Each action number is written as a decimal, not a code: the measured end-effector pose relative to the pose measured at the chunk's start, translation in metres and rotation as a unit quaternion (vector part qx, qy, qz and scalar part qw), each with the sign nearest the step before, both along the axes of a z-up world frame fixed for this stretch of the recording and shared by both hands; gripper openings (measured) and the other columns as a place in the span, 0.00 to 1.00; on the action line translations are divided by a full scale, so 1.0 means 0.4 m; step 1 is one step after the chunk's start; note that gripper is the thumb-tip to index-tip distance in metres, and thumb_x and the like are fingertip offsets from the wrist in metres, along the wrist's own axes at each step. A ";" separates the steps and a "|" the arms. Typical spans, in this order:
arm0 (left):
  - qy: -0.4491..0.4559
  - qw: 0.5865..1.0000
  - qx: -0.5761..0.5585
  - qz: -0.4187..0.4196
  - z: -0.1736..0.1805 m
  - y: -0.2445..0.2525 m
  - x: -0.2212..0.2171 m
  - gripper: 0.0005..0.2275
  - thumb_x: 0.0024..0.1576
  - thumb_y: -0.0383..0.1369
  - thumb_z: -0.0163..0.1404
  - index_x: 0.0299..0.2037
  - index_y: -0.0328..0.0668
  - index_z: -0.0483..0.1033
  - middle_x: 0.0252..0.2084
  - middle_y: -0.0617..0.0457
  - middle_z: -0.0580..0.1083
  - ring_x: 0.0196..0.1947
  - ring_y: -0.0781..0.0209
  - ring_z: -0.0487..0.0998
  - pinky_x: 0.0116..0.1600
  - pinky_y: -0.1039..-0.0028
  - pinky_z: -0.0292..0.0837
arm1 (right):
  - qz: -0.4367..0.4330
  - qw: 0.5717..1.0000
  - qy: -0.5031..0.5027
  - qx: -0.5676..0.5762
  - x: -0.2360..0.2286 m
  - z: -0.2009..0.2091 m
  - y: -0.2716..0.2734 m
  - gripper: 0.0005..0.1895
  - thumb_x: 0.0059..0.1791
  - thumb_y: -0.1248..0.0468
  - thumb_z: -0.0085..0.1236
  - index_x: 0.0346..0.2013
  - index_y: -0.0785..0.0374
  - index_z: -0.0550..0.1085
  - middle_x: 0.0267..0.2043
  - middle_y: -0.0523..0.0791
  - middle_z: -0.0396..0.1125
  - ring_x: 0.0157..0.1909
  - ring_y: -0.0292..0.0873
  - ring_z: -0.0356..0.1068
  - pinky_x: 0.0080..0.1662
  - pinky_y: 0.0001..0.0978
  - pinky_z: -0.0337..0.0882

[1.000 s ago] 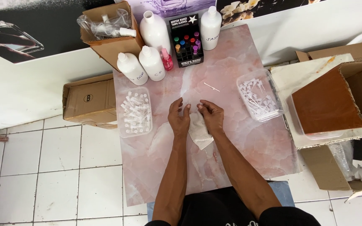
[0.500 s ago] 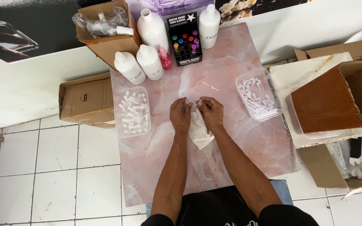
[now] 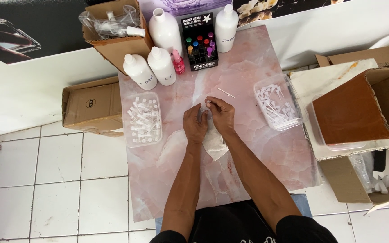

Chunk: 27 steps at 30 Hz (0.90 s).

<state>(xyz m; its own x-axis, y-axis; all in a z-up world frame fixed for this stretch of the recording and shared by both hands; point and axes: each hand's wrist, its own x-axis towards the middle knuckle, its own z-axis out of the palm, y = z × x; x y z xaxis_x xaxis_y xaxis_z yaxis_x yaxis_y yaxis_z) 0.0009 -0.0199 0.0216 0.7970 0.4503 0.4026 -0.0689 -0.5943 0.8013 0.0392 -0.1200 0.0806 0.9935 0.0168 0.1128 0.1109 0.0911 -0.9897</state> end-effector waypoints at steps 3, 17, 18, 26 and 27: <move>-0.017 1.000 -0.007 -0.001 0.009 0.000 -0.003 0.14 0.58 0.34 0.61 0.53 0.42 0.80 0.46 0.47 0.80 0.50 0.51 0.79 0.60 0.63 0.72 | 0.012 0.999 -0.027 -0.019 -0.009 0.016 0.001 0.11 0.50 0.75 0.61 0.46 0.64 0.82 0.41 0.50 0.77 0.42 0.36 0.74 0.48 0.30 0.77; -0.053 0.998 0.003 -0.014 -0.001 0.000 0.005 0.10 0.60 0.30 0.56 0.52 0.44 0.80 0.44 0.50 0.80 0.47 0.53 0.80 0.56 0.64 0.75 | 0.069 0.984 -0.127 -0.106 0.003 -0.023 -0.004 0.13 0.50 0.77 0.60 0.45 0.63 0.83 0.42 0.50 0.77 0.42 0.43 0.77 0.44 0.36 0.79; -0.051 0.999 0.007 -0.014 -0.007 0.001 0.006 0.10 0.61 0.30 0.56 0.52 0.45 0.80 0.44 0.51 0.80 0.46 0.54 0.80 0.56 0.64 0.75 | 0.074 0.983 -0.132 -0.106 0.002 -0.022 -0.002 0.12 0.50 0.77 0.60 0.45 0.64 0.83 0.43 0.51 0.77 0.43 0.46 0.77 0.45 0.38 0.79; -0.051 0.999 -0.010 -0.009 -0.011 0.005 0.002 0.09 0.60 0.28 0.56 0.50 0.44 0.82 0.44 0.50 0.80 0.46 0.54 0.80 0.55 0.65 0.76 | 0.085 0.982 -0.115 -0.120 -0.011 -0.032 -0.023 0.20 0.51 0.81 0.51 0.55 0.67 0.78 0.48 0.55 0.74 0.48 0.49 0.76 0.50 0.44 0.77; -0.050 0.999 -0.021 -0.002 -0.034 0.007 0.007 0.10 0.61 0.29 0.56 0.51 0.46 0.82 0.44 0.52 0.81 0.45 0.57 0.81 0.54 0.67 0.76 | 0.082 0.982 -0.113 -0.124 -0.012 -0.041 -0.030 0.20 0.52 0.82 0.47 0.54 0.68 0.78 0.48 0.55 0.74 0.48 0.49 0.75 0.50 0.47 0.77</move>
